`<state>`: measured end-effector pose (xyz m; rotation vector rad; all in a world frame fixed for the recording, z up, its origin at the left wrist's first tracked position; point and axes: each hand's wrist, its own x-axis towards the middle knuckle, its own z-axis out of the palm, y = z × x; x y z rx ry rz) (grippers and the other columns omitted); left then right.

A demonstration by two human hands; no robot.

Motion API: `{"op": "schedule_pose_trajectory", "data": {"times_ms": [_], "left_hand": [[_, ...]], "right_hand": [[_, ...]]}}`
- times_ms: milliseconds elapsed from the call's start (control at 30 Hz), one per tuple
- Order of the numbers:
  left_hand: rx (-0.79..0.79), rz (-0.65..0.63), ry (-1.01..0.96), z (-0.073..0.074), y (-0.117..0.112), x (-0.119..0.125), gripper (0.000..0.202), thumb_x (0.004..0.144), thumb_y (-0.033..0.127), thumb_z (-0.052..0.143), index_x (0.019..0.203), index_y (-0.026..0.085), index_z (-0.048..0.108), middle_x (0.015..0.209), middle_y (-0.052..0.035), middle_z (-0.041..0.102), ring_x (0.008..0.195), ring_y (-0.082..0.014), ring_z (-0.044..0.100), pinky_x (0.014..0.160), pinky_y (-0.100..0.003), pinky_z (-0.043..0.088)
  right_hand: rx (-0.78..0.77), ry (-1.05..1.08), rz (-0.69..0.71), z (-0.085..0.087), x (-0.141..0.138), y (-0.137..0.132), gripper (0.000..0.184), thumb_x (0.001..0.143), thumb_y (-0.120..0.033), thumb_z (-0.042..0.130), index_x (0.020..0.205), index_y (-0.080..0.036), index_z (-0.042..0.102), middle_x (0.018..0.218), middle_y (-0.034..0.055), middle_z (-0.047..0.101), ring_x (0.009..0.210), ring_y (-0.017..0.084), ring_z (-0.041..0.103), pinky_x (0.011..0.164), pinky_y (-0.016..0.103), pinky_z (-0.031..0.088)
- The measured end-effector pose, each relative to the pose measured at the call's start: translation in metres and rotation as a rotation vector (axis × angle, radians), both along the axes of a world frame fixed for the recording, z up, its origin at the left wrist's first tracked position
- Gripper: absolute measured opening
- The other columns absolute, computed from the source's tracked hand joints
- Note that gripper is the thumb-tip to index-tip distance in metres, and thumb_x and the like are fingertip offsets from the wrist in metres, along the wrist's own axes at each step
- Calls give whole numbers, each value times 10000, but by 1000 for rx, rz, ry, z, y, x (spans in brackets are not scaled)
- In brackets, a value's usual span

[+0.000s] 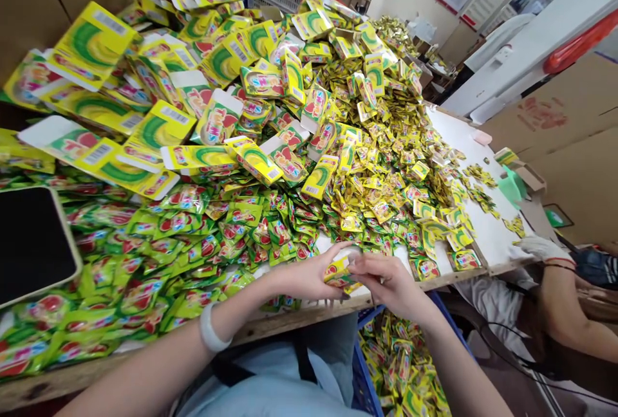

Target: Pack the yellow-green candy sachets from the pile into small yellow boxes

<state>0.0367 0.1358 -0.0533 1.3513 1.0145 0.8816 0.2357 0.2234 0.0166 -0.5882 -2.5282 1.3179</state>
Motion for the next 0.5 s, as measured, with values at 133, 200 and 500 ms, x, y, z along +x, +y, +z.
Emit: {"op": "schedule_pose_trajectory", "data": {"times_ms": [133,200,500], "left_hand": [[-59,-24,-39,-10,-3,10,991,722,214,688,1547,198,139,1051,-65,676,788,-188,667,687,-280,524],[-45,-3,-30,-14,-4,15,1027,704,204,706,1556,204,132,1083,-73,681,860,-204,679,747,-292,536],[228,319,273,-9,5,13,523,926,378,567,1406,215,438,1343,-145,592,1233,-277,563,1059,-457,432]], "right_hand": [[-316,-86,21,-18,7,-13,288,972,-373,548,1183,-271,716,777,15,697,452,104,576,425,212,459],[-307,-48,-38,-28,9,-19,234,941,-361,603,1095,-264,749,812,28,707,517,120,604,453,221,481],[594,122,-895,-1,71,57,260,845,-437,697,929,-191,694,1052,106,663,556,126,548,497,290,487]]}}
